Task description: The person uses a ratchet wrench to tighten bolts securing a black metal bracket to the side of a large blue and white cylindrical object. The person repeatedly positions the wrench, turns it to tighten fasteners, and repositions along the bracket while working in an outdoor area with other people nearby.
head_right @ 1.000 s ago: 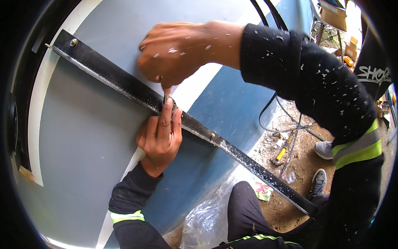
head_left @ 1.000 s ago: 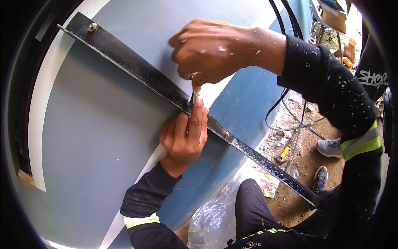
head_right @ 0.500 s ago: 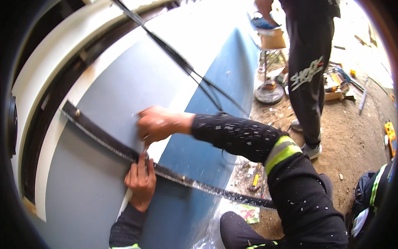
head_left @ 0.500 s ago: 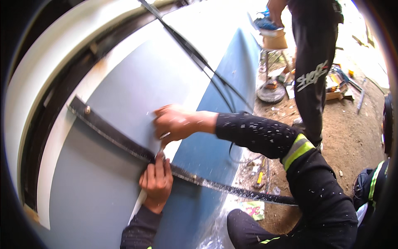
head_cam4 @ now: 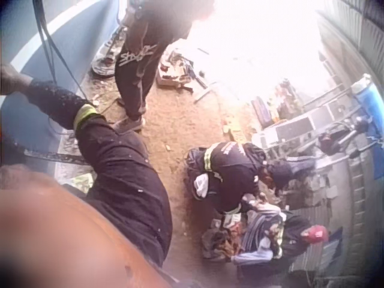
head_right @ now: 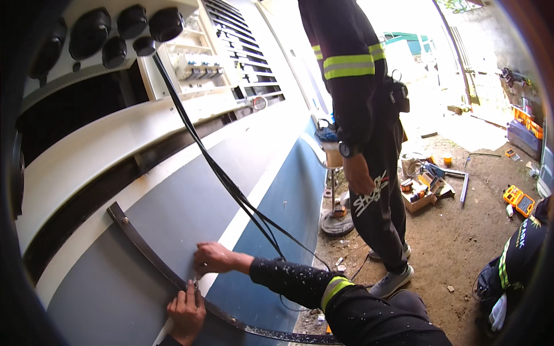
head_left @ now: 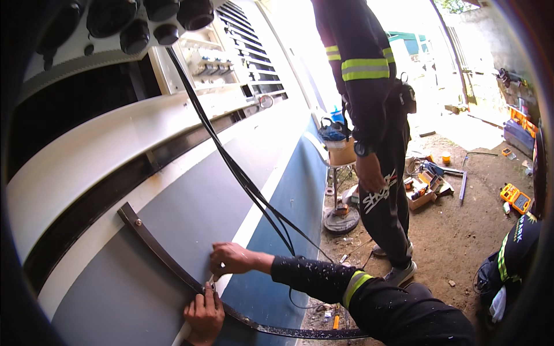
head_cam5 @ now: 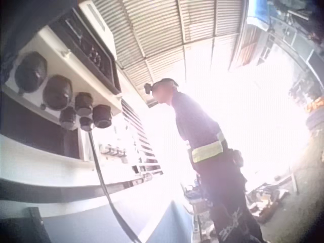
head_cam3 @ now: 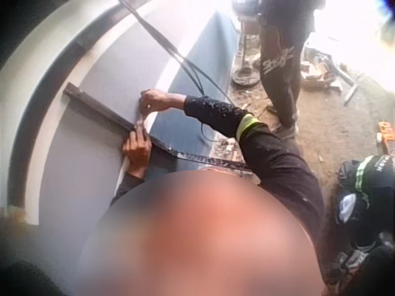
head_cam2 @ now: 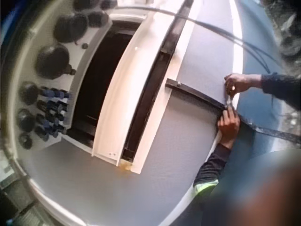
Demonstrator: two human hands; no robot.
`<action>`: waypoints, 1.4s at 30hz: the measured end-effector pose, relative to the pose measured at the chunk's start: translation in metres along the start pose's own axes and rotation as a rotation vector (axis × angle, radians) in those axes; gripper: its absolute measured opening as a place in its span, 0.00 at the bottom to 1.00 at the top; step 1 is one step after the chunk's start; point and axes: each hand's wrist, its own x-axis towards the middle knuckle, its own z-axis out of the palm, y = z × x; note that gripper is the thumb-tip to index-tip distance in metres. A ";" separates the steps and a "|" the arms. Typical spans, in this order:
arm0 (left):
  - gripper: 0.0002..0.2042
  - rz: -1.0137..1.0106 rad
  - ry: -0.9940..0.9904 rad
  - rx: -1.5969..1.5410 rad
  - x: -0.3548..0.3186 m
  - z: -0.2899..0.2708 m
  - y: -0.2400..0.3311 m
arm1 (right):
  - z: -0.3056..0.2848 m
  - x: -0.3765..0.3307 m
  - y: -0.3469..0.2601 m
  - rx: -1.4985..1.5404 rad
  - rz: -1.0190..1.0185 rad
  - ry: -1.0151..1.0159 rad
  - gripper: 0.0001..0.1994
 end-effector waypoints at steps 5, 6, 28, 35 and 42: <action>0.20 0.005 -0.032 0.000 0.000 -0.008 0.004 | 0.025 -0.037 -0.015 0.223 0.197 0.095 0.17; 0.20 0.004 -0.034 0.003 0.000 -0.009 0.004 | 0.018 -0.035 -0.016 0.187 0.175 0.069 0.16; 0.22 0.037 -0.025 0.053 0.002 -0.006 -0.002 | -0.022 0.011 -0.017 -0.379 -0.326 -0.093 0.17; 0.23 0.048 -0.043 0.034 0.003 -0.011 -0.001 | 0.034 -0.046 -0.034 -0.121 0.037 0.128 0.13; 0.22 0.047 0.062 -0.033 0.003 0.002 0.001 | -0.052 0.064 -0.011 -0.559 -0.767 -0.214 0.18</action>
